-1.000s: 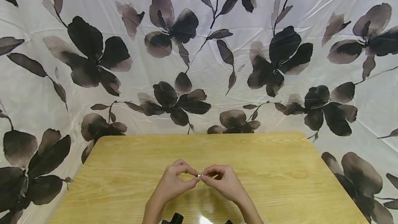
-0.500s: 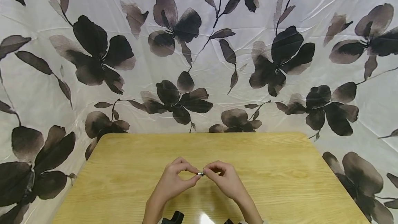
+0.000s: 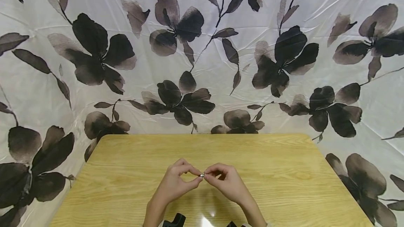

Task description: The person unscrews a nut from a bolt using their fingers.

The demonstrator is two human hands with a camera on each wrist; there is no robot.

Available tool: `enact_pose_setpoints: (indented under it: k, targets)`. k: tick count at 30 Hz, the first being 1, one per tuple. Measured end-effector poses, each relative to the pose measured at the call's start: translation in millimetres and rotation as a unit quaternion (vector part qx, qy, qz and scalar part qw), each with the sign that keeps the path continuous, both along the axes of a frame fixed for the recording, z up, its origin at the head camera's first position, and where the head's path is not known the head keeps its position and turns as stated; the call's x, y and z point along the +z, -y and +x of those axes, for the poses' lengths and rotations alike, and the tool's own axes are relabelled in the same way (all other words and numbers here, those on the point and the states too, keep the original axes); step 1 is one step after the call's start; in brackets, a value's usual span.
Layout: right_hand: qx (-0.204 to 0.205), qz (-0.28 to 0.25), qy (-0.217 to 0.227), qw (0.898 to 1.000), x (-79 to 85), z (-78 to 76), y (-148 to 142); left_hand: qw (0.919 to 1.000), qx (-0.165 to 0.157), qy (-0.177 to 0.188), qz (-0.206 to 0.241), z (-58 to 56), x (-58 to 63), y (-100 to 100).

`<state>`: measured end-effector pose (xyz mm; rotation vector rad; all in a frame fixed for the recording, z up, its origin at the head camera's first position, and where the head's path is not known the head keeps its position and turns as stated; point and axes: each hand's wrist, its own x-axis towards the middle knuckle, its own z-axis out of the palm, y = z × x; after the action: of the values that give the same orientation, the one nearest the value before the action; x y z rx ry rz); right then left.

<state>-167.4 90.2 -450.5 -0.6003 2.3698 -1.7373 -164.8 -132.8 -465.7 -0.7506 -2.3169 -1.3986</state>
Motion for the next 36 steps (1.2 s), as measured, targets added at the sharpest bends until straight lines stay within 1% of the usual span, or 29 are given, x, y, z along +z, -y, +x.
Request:
enact_pose_setpoints:
  k: [4,6,10,12,15,19,26,31,33,36]
  targets:
    - [0.012,-0.013,-0.01,1.0,1.5,1.1,1,1.0,0.003,0.0,-0.002,0.7,1.7,1]
    - [0.005,-0.011,-0.011,1.0,2.2,1.2,2,1.0,0.007,0.0,-0.001,1.0,2.2,1]
    - [-0.027,-0.002,-0.013,1.0,3.3,0.2,2,1.0,0.009,-0.003,0.002,1.4,3.8,0]
    - [-0.029,0.001,-0.016,0.999,3.5,-0.2,2,0.9999,0.01,-0.005,0.004,2.4,4.7,0]
    - [-0.016,0.007,-0.021,1.0,3.8,-0.5,0,0.9999,0.011,-0.005,0.004,3.9,6.5,0]
    - [-0.005,0.012,-0.017,1.0,5.1,0.1,-1,0.9999,0.012,-0.003,0.001,4.8,8.8,-1]
    - [0.0,0.0,0.007,1.0,9.5,3.1,-1,0.9999,0.016,0.001,-0.005,4.5,10.7,-1]
    - [0.019,-0.015,0.008,1.0,9.9,2.9,-1,0.9997,0.019,-0.015,0.001,3.5,9.7,0]
    - [0.018,-0.018,0.01,1.0,10.2,2.9,-2,0.9995,0.021,-0.02,0.006,3.0,8.9,0]
    - [-0.001,-0.01,0.018,1.0,11.6,3.5,-3,0.9995,0.022,-0.021,0.011,2.2,8.6,0]
